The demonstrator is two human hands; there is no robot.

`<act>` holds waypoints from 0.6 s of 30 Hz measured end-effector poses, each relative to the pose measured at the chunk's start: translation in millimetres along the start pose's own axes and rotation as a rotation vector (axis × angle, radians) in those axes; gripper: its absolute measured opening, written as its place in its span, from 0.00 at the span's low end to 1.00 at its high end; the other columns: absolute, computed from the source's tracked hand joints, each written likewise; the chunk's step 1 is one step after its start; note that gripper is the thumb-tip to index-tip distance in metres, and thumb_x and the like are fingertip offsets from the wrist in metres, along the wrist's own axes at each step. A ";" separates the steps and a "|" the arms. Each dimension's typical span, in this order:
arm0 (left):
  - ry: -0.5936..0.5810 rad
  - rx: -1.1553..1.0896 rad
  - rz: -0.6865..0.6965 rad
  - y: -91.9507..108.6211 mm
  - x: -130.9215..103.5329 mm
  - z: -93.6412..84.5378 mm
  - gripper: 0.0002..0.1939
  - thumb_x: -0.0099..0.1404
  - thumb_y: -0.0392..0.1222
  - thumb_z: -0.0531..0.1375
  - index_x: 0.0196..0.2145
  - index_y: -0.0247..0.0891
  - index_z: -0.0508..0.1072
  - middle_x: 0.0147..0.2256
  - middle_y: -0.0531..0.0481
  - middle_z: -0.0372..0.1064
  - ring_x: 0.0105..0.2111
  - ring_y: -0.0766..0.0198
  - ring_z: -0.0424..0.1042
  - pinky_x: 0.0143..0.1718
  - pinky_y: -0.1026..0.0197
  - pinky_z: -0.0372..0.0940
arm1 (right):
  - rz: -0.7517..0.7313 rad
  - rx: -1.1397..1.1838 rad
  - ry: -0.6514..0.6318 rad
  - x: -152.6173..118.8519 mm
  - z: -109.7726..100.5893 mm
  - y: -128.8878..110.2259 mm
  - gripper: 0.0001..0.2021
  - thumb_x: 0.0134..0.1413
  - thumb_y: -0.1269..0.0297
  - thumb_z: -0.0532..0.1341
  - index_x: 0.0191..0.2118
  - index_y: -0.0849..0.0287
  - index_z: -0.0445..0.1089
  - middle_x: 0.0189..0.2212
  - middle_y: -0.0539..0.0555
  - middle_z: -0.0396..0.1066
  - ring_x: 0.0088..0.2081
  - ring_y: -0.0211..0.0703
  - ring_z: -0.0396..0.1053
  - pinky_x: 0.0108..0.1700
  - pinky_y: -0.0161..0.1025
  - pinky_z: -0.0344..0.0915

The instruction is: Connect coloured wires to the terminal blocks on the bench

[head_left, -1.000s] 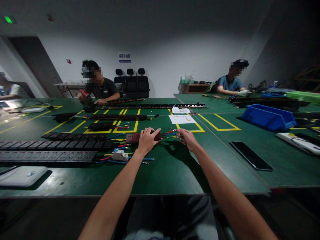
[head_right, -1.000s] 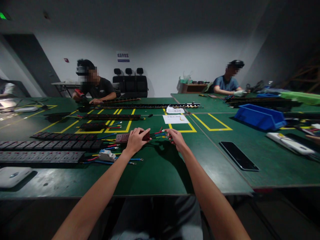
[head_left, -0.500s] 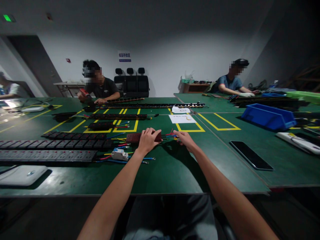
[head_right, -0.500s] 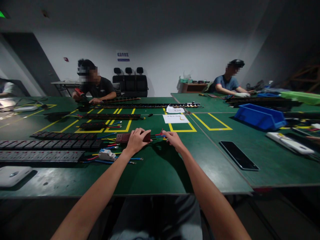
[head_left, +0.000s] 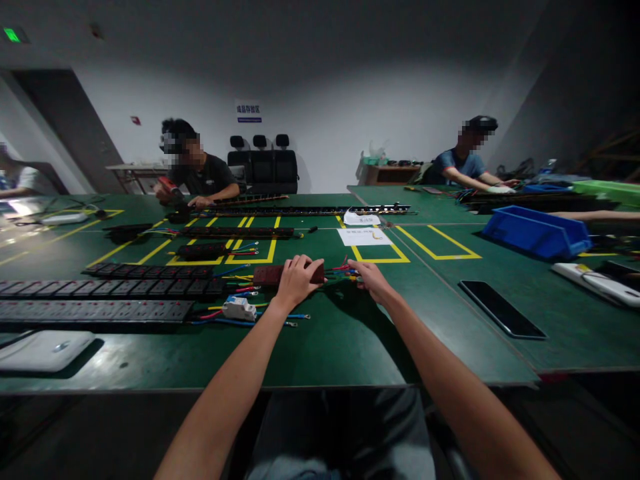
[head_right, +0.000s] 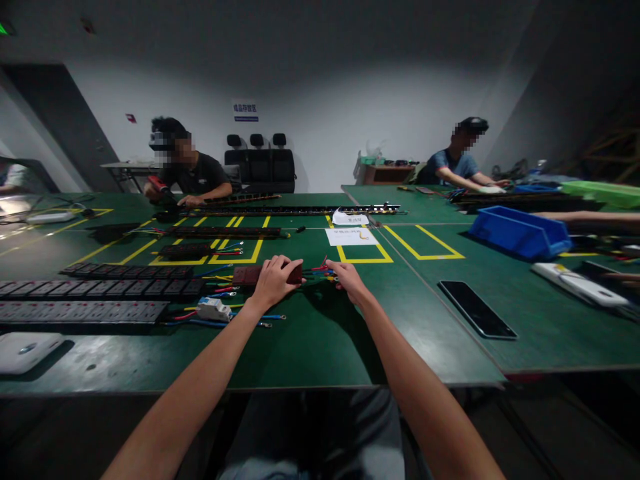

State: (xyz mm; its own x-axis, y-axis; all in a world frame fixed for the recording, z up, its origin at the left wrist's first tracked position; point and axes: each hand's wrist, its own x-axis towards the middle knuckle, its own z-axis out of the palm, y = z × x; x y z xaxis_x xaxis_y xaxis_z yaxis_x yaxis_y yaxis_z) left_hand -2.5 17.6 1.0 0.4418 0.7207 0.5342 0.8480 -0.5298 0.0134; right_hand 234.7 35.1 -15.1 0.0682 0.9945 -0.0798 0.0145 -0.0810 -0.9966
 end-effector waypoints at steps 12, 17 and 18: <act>0.012 0.003 -0.007 0.3 -0.2 -0.7 0.29 0.66 0.55 0.66 0.62 0.46 0.71 0.47 0.44 0.69 0.48 0.52 0.66 0.46 0.53 0.59 | 0.094 0.158 0.023 -6.1 9.0 -6.5 0.14 0.57 0.54 0.69 0.34 0.61 0.74 0.27 0.52 0.72 0.22 0.32 0.65 0.16 0.25 0.55; 0.012 0.005 -0.015 0.6 0.1 -0.2 0.29 0.67 0.55 0.66 0.62 0.46 0.71 0.46 0.44 0.69 0.47 0.52 0.66 0.46 0.52 0.59 | 0.065 0.141 0.010 -4.0 6.7 -5.1 0.14 0.55 0.55 0.70 0.33 0.62 0.74 0.27 0.52 0.71 0.22 0.31 0.65 0.16 0.25 0.55; 0.012 0.005 -0.016 0.7 0.2 -0.5 0.29 0.67 0.55 0.66 0.62 0.46 0.71 0.46 0.44 0.69 0.47 0.52 0.66 0.46 0.52 0.59 | 0.068 0.141 0.018 -3.8 7.0 -5.1 0.13 0.55 0.55 0.70 0.33 0.62 0.74 0.27 0.52 0.71 0.22 0.31 0.65 0.16 0.25 0.55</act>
State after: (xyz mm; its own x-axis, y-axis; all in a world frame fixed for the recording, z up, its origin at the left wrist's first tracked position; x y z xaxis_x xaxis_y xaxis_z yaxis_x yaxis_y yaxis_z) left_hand -2.0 17.1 1.5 0.4250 0.7236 0.5439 0.8564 -0.5161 0.0174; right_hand 227.4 32.2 -9.8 0.0823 0.9856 -0.1476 -0.1313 -0.1361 -0.9820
